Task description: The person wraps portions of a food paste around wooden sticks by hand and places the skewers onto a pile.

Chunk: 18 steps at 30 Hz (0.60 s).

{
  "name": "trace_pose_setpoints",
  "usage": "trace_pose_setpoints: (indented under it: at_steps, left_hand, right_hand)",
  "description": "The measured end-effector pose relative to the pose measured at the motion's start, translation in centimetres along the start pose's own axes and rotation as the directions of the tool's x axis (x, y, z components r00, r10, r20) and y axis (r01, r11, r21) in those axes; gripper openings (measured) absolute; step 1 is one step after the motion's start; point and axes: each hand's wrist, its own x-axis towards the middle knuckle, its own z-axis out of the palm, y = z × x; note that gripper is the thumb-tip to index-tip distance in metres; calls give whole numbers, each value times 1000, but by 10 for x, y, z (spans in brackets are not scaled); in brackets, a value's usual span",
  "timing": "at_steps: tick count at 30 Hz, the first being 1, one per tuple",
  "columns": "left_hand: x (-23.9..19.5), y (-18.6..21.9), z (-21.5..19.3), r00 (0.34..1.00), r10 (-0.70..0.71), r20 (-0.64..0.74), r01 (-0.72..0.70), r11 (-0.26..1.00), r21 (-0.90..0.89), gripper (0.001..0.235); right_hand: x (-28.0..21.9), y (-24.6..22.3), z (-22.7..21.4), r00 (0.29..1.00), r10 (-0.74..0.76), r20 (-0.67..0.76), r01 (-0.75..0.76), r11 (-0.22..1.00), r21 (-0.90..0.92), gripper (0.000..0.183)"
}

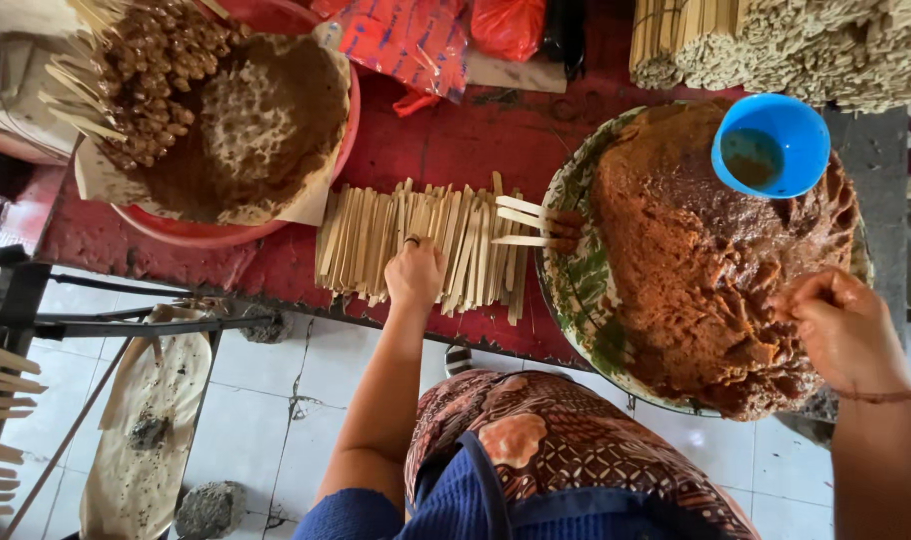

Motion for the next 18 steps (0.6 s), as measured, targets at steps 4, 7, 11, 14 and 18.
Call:
trace_pose_setpoints:
  at_steps: [4,7,11,14,18]
  left_hand:
    - [0,-1,-15,988,-110,105,127,978,-168,23]
    - [-12,2,-28,987,-158,13,141,837,-528,7]
    - [-34,17,-46,967,-195,165,201,183,-962,5]
    - [-42,41,-27,967,-63,246,234,-153,-960,9]
    - [-77,103,-23,882,338,328,387,-125,-914,7]
  right_hand:
    - [3,-43,60,999,3,37,28,594,-804,15]
    - [15,-44,56,888,459,41,-96,270,-958,31]
    - [9,-27,24,994,111,-5,-110,975,-192,41]
    - [48,78,-10,971,177,-162,-8,699,715,20]
    - [47,102,56,971,201,-133,82,240,967,8]
